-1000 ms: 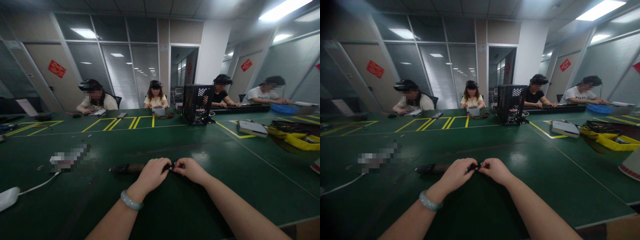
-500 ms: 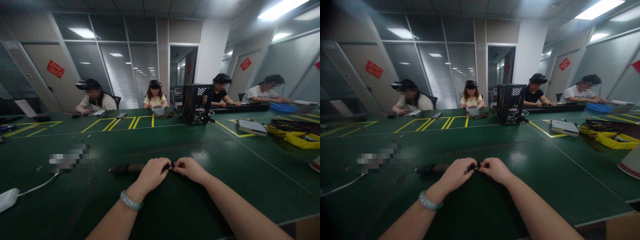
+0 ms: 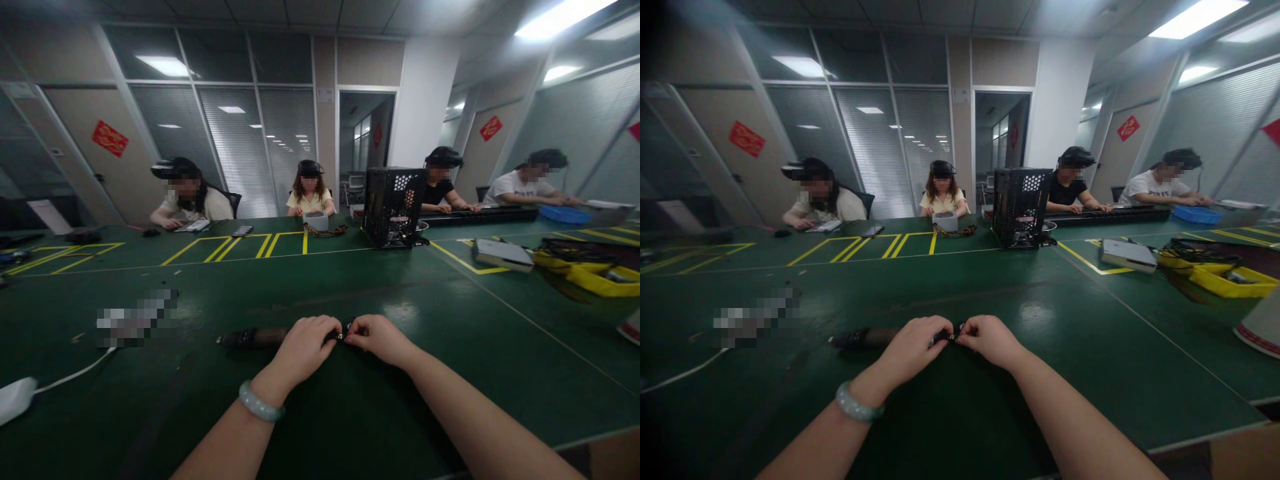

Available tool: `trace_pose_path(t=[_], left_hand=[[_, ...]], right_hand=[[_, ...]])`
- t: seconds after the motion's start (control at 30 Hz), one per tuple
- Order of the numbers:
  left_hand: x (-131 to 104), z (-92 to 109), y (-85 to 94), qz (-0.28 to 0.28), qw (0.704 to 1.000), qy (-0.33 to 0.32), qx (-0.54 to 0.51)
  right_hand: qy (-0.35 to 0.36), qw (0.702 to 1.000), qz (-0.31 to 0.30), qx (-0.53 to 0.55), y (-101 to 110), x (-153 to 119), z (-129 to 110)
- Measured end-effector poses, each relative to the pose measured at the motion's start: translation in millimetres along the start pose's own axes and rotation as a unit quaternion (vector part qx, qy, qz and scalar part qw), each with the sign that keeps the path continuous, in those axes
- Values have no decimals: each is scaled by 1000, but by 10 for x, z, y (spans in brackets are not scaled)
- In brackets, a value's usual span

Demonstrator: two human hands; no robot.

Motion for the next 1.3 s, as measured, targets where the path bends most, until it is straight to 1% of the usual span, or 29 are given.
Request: trace_pose_path(t=[0.1, 0.4, 0.7, 0.87, 1.07, 1.3], left_hand=[[-4, -9, -14, -1, 1000, -1, -10], [-4, -43, -17, 6, 999, 24, -40], [-16, -57, -28, 21, 999, -1, -28], [3, -29, -6, 15, 1000, 3, -23], [-3, -27, 6, 21, 999, 8, -29], [5, -27, -9, -1, 1000, 19, -21]], right_hand=[[-2, 1000, 0, -3, 7, -7, 3], [-6, 1000, 3, -17, 20, -11, 4], [-5, 1000, -2, -15, 36, -17, -24], [-8, 1000, -3, -11, 24, -12, -4], [-9, 1000, -1, -5, -1, -7, 29], [-10, 1000, -6, -7, 12, -22, -12]])
Point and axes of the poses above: each hand's wrist, its own x-axis towards the middle knuckle, its own y-axis out of the back of the hand, z = x × y, the point moved 5 cm from there along x, towards the middle knuckle, and after that the axes turned 13 degrees about z, right-handed, at the moved point
